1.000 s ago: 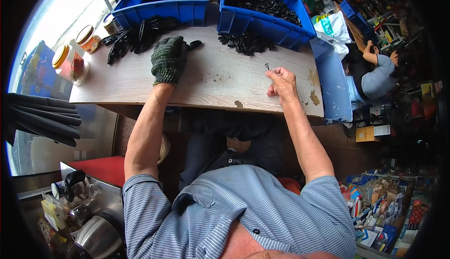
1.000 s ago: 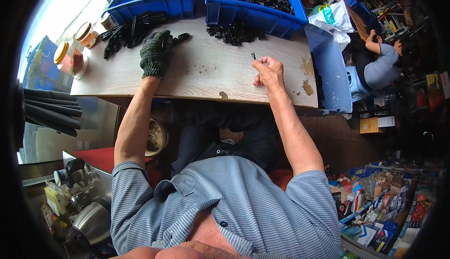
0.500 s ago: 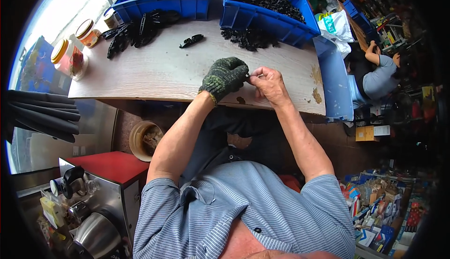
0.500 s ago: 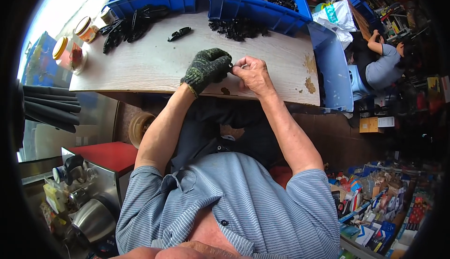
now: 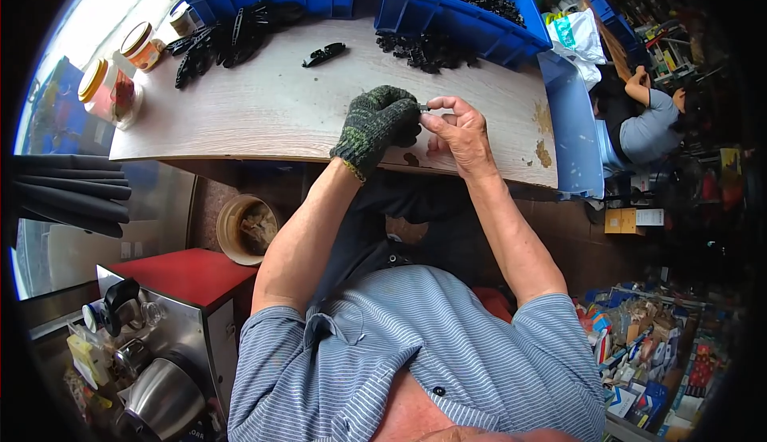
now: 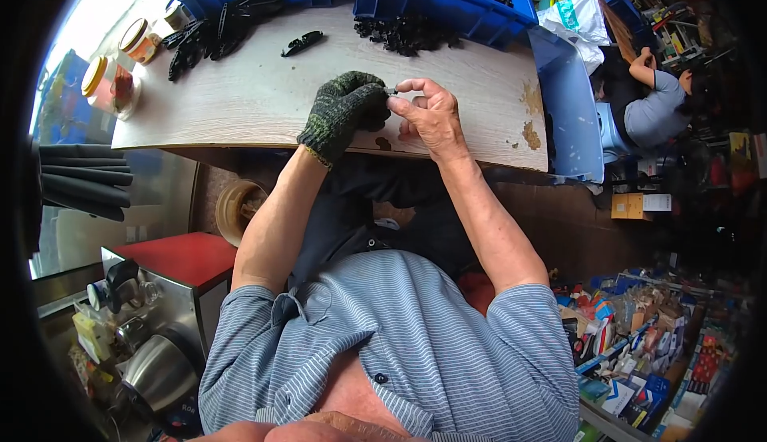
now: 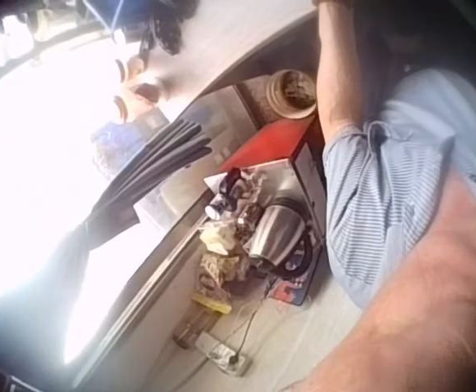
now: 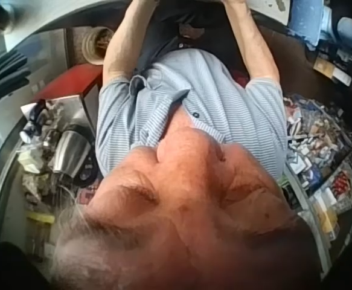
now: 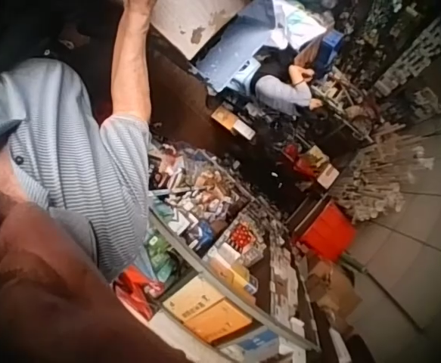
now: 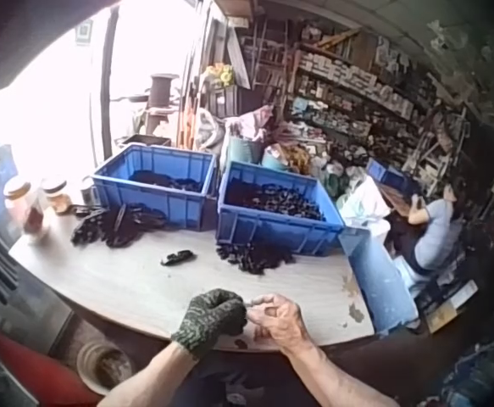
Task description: Assembling small black mechanical parts by hand on a workbench.
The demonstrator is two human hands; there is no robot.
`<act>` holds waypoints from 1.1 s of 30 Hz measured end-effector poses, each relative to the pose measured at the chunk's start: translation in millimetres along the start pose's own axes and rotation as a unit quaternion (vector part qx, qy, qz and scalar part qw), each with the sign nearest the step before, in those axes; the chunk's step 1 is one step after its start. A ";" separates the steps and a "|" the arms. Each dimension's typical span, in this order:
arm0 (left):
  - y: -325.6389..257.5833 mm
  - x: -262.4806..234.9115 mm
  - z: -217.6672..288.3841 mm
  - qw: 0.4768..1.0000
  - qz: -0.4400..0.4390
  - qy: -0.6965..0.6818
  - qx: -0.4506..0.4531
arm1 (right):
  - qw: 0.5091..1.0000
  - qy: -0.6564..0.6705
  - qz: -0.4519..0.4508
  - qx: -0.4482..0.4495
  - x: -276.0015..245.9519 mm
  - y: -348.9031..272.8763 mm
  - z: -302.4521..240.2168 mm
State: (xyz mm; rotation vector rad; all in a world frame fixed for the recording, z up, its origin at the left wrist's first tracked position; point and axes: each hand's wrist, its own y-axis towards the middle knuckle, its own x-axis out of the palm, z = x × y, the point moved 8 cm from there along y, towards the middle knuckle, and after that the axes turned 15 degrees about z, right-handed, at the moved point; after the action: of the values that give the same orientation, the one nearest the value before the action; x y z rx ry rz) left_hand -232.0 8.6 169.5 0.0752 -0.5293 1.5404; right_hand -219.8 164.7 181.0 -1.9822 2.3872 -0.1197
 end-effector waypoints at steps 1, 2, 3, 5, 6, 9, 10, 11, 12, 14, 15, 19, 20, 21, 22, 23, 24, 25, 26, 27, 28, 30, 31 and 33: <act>-0.6 -0.4 0.3 1.000 0.001 -0.006 0.005 | 1.000 0.004 -0.007 0.002 2.3 -1.2 -0.7; -1.0 -0.6 0.2 1.000 0.002 -0.007 0.004 | 1.000 0.003 -0.008 0.003 3.6 -1.5 -1.4; -1.8 0.3 1.3 1.000 0.000 0.004 0.008 | 1.000 0.006 0.000 0.010 3.7 -1.2 -1.2; -3.3 1.6 1.1 1.000 -0.001 0.014 0.012 | 1.000 0.009 0.005 0.017 4.9 -1.4 0.0; -4.6 2.8 1.2 1.000 -0.003 0.018 0.017 | 1.000 0.017 0.016 0.013 3.6 -2.2 -0.6; -3.0 3.0 2.0 0.998 -0.003 0.049 0.042 | 0.999 0.032 0.025 0.012 -0.3 -2.8 0.2; -2.3 3.4 3.9 0.995 -0.004 0.076 0.060 | 0.999 0.038 0.027 0.016 -2.1 -1.9 1.7; -0.9 -2.2 10.4 0.985 0.012 0.138 0.104 | 0.999 0.045 0.028 0.009 -3.0 -0.3 2.0; 13.0 -19.8 18.1 0.929 0.065 0.277 0.236 | 0.999 0.045 0.021 0.009 1.6 -0.5 3.5; 12.3 -28.7 64.7 0.835 0.177 0.426 0.299 | 0.997 0.064 0.039 -0.002 -10.3 1.7 4.3; 22.8 -45.8 75.1 0.788 0.221 0.465 0.338 | 0.997 0.067 0.031 -0.002 -3.9 0.3 2.9; 56.6 -73.2 96.2 0.707 0.232 0.582 0.328 | 0.997 0.044 0.063 0.011 -2.9 -1.8 2.4; 59.3 -73.8 96.9 0.680 0.221 0.620 0.322 | 0.996 0.047 0.068 0.016 -2.7 -1.6 2.8; 61.8 -70.0 95.0 0.677 0.210 0.636 0.304 | 0.996 0.047 0.070 0.016 -4.6 -1.3 3.4; 60.0 -67.3 92.8 0.678 0.208 0.636 0.304 | 0.996 0.052 0.069 0.013 -5.7 -0.6 3.7; 54.1 -64.7 91.3 0.672 0.213 0.634 0.318 | 0.996 0.056 0.067 0.010 -6.4 0.0 4.1; 48.1 -62.2 88.8 0.665 0.217 0.632 0.332 | 0.996 0.056 0.069 0.010 -7.5 0.5 4.6; 40.1 -57.6 87.0 0.649 0.215 0.632 0.363 | 0.996 0.060 0.066 0.010 -7.5 1.0 4.9; 35.5 -56.8 83.2 0.650 0.213 0.632 0.363 | 0.996 0.065 0.064 0.009 -8.1 0.9 5.1; 27.9 -51.4 82.6 0.639 0.192 0.631 0.397 | 0.996 0.065 0.063 0.010 -7.4 0.8 4.8; 20.0 -45.9 81.7 0.626 0.170 0.628 0.429 | 0.996 0.064 0.066 0.010 -7.7 0.8 4.3; 11.3 -45.3 76.7 0.631 0.160 0.639 0.410 | 0.995 0.064 0.070 0.009 -7.8 0.5 3.4; 3.3 -44.9 78.4 0.657 0.157 0.604 0.422 | 0.994 0.074 0.074 0.012 -7.7 0.3 3.5; -6.0 -50.2 77.9 0.662 0.185 0.570 0.450 | 0.993 0.085 0.079 0.014 -8.3 0.1 3.3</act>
State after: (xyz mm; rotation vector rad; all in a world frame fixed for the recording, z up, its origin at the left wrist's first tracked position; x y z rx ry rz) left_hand -245.0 -67.1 221.6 -0.2606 1.3308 1.7533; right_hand -218.2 172.8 177.5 -1.8303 2.6191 -0.3287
